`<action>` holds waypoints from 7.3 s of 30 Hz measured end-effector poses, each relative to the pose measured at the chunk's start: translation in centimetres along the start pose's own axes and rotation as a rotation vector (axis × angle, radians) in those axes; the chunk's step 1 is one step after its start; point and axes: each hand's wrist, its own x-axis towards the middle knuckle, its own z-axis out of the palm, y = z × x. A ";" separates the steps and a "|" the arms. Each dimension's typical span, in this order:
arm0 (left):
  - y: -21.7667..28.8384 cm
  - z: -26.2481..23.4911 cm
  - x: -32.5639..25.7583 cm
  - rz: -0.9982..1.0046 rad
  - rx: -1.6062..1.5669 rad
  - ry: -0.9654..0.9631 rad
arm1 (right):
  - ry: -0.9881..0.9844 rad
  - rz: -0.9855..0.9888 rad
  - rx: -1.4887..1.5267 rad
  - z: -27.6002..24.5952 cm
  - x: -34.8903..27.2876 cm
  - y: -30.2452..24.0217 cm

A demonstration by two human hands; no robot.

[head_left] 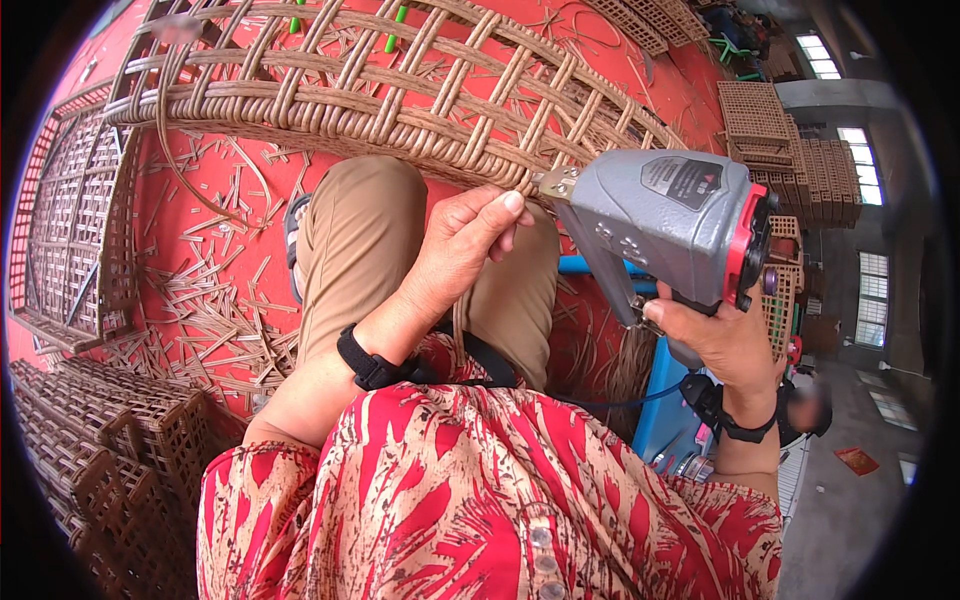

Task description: Weaving rattan strips into a furniture frame using a staple gun and pliers.

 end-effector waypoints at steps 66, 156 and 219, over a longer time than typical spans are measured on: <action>2.8 1.7 1.0 0.081 0.374 0.538 | 0.797 0.491 -0.083 -2.9 3.0 31.0; 6.3 2.3 -2.8 -0.093 0.291 -0.017 | 0.551 -0.848 -0.820 8.2 9.8 7.4; 4.2 -1.8 2.2 0.918 1.662 0.011 | 0.981 0.697 -0.046 -5.9 -10.9 33.0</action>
